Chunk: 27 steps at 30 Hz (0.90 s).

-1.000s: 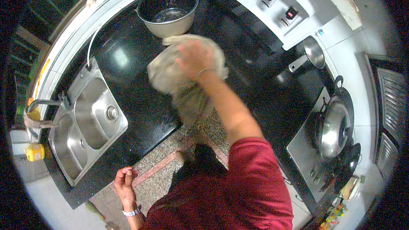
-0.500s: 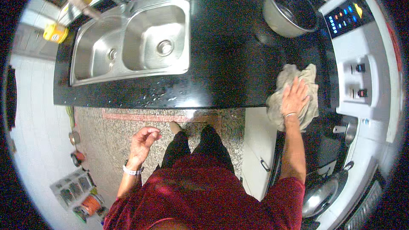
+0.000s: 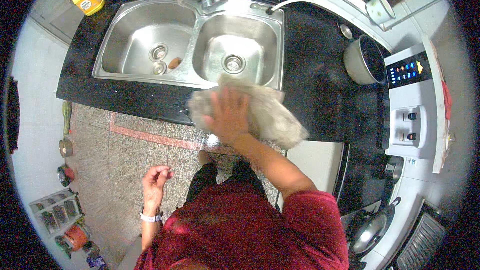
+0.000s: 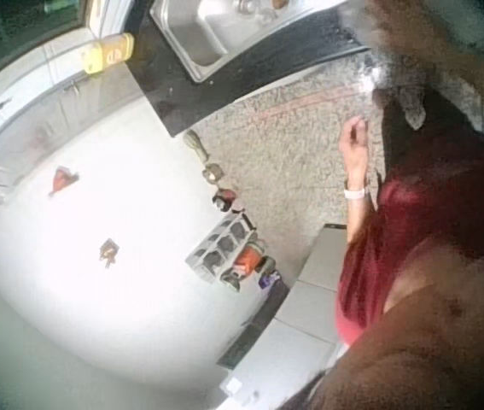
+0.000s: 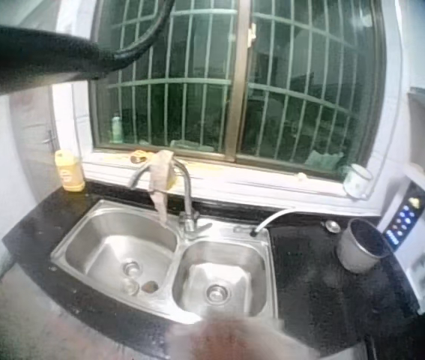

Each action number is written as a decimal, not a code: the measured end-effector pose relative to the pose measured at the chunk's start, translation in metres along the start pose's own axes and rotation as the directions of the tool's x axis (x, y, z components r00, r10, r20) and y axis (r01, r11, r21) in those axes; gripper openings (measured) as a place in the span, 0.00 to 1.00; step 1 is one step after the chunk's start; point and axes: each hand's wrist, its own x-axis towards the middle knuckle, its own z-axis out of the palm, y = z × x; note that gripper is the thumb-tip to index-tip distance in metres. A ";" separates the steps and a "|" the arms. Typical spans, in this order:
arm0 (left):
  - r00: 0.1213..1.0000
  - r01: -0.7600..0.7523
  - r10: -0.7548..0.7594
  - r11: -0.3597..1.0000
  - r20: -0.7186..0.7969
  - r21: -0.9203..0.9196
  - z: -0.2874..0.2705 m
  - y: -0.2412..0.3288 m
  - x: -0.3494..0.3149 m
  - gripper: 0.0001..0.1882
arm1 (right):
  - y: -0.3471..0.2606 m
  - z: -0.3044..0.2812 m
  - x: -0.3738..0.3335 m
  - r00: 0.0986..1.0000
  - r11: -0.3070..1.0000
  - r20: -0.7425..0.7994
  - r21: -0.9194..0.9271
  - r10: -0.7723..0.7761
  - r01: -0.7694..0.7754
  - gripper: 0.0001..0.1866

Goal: The person wipes the kitchen countertop and the inside of the sink using a cloth, then rinses the cloth under the faucet.

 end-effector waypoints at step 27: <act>0.999 -0.021 0.020 0.999 -0.027 -0.035 -0.071 -0.005 0.030 0.06 | 0.140 -0.017 0.025 0.944 0.965 0.227 -0.156 0.241 -0.209 0.19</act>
